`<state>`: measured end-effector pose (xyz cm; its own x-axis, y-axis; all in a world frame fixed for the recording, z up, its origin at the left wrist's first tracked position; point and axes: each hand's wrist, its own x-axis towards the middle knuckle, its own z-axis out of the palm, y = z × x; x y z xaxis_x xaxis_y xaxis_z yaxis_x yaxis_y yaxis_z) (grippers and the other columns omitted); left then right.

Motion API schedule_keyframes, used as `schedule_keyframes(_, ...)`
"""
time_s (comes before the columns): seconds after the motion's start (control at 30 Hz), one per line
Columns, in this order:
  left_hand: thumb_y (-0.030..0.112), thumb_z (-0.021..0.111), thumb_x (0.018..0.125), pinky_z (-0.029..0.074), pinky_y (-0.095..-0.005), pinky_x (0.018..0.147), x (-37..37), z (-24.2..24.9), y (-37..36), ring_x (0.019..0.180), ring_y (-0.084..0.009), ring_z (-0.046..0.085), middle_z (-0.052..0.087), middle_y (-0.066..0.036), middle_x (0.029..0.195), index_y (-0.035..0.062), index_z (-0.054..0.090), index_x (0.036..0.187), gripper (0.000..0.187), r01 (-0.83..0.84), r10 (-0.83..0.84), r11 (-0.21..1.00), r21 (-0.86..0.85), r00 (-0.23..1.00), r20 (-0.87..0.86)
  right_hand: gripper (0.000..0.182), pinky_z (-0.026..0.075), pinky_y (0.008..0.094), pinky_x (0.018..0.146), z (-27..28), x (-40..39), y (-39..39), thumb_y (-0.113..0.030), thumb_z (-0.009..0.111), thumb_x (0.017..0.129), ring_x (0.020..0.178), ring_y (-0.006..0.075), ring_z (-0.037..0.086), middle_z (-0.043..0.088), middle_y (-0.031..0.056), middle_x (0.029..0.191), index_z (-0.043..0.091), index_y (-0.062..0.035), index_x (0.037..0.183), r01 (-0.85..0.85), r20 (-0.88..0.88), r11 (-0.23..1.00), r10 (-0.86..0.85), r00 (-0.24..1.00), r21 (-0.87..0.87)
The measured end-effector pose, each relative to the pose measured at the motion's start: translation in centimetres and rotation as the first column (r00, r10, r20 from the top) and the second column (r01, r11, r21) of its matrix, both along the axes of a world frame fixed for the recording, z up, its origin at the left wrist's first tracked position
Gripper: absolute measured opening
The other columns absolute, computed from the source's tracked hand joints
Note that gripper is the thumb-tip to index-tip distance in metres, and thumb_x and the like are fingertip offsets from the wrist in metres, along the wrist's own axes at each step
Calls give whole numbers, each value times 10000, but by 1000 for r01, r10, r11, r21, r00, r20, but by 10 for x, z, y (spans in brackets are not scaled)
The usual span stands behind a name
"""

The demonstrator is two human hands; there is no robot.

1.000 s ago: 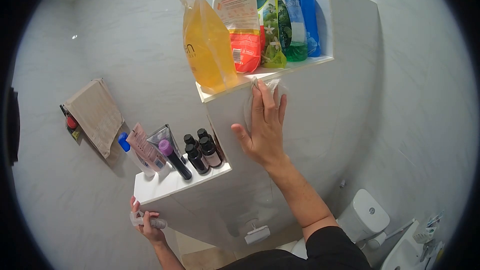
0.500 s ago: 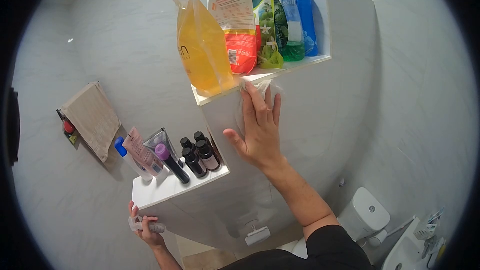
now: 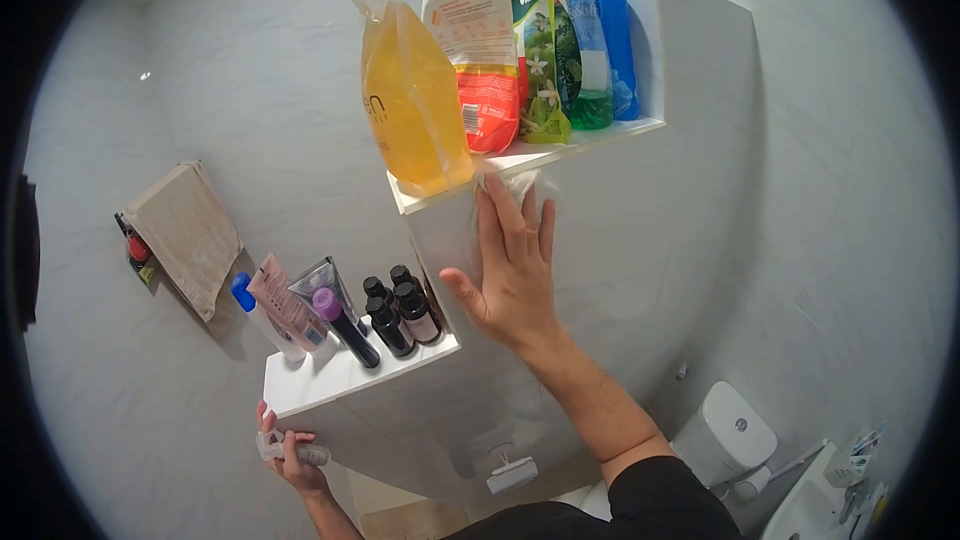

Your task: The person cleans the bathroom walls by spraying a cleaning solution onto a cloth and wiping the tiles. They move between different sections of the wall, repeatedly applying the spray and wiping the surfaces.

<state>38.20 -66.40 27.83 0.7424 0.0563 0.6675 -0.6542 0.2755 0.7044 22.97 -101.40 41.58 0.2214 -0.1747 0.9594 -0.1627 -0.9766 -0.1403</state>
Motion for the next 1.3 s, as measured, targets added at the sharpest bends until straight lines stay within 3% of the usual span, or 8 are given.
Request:
schedule_keyframes(0.2, -23, 481, 830, 584, -257, 628, 1, -2, 0, 910, -206, 631, 395, -239, 1494, -25, 585, 1241, 424, 5, -6, 1000, -15, 1000, -21, 894, 95, 618, 1180, -21, 0, -8, -665, 391, 963, 1461, 460, 186, 223, 150, 1606, 336, 51, 1495, 70, -67, 997, -71, 995, -22)
schedule_keyframes(0.5, -29, 474, 841, 576, -262, 626, -3, 1, -1, 904, -207, 627, 399, -219, 1496, -32, 582, 1242, 415, 10, -10, 1000, -24, 1000, -28, 938, 73, 671, 1154, -15, 14, 8, -692, 407, 938, 1468, 494, 148, 175, 163, 1634, 268, 20, 1533, 3, 51, 997, -7, 999, 82)
schedule_keyframes(0.6, -30, 473, 841, 573, -263, 625, -3, 2, -3, 913, -202, 623, 397, -207, 1501, -30, 580, 1244, 417, -7, 6, 999, -32, 999, -35, 961, -29, 646, 1165, -29, 17, 27, -696, 370, 951, 1499, 467, 53, 83, 203, 1647, 208, 42, 1544, -20, -164, 1000, 16, 986, -22)
schedule_keyframes(0.67, -31, 471, 841, 574, -263, 626, -4, 2, -3, 922, -198, 620, 397, -205, 1502, -29, 579, 1246, 419, 2, -3, 1000, -24, 1000, -31, 948, -29, 653, 1161, -29, 17, 35, -700, 372, 948, 1494, 484, 52, 94, 206, 1645, 240, 25, 1543, -53, -215, 998, 49, 975, -15)
schedule_keyframes(0.7, -32, 469, 840, 575, -263, 627, -4, 3, -3, 931, -195, 617, 396, -203, 1503, -27, 578, 1247, 421, 4, -5, 1000, -22, 1000, -27, 935, 68, 668, 1153, -29, 20, 36, -716, 380, 931, 1448, 468, 217, 165, 136, 1645, 284, -14, 1542, -55, -132, 998, 51, 990, -26)
schedule_keyframes(0.97, -27, 463, 840, 570, -258, 624, -2, -1, -4, 909, -190, 617, 395, -195, 1503, -21, 577, 1252, 428, -23, 23, 1000, -7, 999, -24, 791, 112, 597, 1188, -8, 10, 27, -681, 389, 943, 1437, 359, 299, 273, 37, 1623, 394, -139, 1518, -26, -192, 993, 3, 981, -117)
schedule_keyframes(1.07, -26, 466, 840, 567, -259, 622, -7, 3, -6, 883, -188, 619, 397, -192, 1501, -16, 581, 1253, 428, -30, 30, 1000, -2, 999, -27, 824, 36, 599, 1190, -10, 8, 15, -692, 330, 959, 1461, 422, 234, 245, 100, 1629, 413, -71, 1495, -41, -242, 991, 8, 970, -130)
schedule_keyframes(1.3, -14, 479, 847, 558, -262, 636, -3, -1, -3, 846, -184, 618, 400, -188, 1504, -12, 583, 1266, 433, -25, 25, 1000, 10, 999, -30, 800, 18, 577, 1195, -4, 0, -8, -669, 338, 974, 1473, 424, 220, 272, 140, 1615, 426, -55, 1480, 8, -184, 997, -23, 983, -82)
